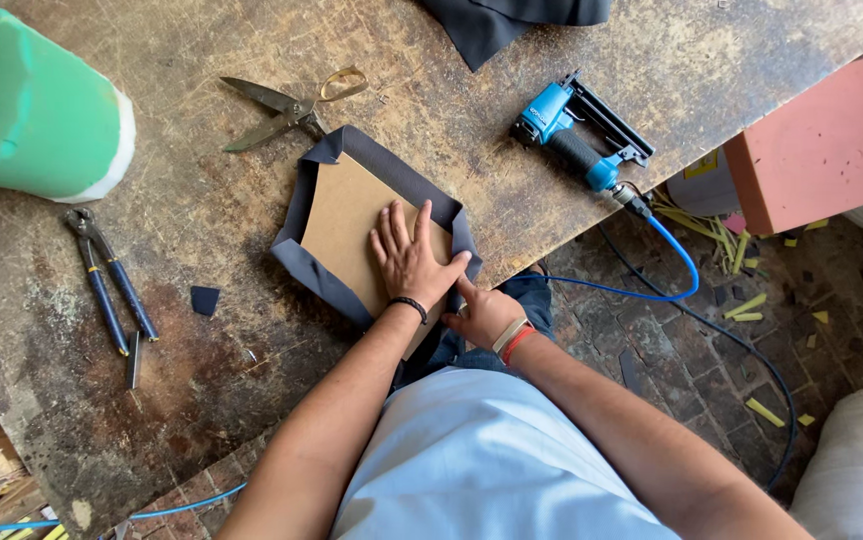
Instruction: The person staples dark fabric onto a long wooden frame using a pneumatic staple gun, then moves to a workbench to staple fabric onto a smaller cardboard piece. They trim excess fabric with scissors and continue stapling to secure the edges.
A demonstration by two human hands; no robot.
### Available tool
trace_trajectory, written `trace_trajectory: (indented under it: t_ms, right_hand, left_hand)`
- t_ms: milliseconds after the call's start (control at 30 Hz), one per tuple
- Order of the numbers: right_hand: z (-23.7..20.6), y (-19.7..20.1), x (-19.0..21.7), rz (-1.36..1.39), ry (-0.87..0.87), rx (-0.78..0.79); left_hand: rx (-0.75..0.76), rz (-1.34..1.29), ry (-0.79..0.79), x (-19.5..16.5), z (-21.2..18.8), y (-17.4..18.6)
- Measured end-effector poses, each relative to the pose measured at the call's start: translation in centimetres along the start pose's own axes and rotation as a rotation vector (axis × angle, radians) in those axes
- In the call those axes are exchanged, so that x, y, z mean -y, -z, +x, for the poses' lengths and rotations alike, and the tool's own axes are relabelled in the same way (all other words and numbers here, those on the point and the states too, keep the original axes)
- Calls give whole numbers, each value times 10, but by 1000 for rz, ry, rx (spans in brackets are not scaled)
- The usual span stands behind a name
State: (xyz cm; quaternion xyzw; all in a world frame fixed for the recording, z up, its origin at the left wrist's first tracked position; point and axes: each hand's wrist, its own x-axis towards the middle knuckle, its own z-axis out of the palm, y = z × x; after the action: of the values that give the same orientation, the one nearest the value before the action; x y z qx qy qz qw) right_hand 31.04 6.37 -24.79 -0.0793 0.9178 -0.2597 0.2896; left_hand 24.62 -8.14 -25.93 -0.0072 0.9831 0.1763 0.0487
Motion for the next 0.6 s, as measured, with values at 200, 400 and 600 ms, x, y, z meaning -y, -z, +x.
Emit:
trace_trajectory:
  t_ms: [200, 400, 600]
  right_hand:
    - [-11, 22, -16, 306, 49, -7]
    - [-6, 59, -57, 222, -177, -675]
    - [65, 148, -114, -118, -42, -765]
  left_hand:
    - [-48, -56, 12, 3, -1, -5]
    - [-40, -66, -24, 8, -2, -8]
    - [-59, -90, -66, 11, -2, -8]
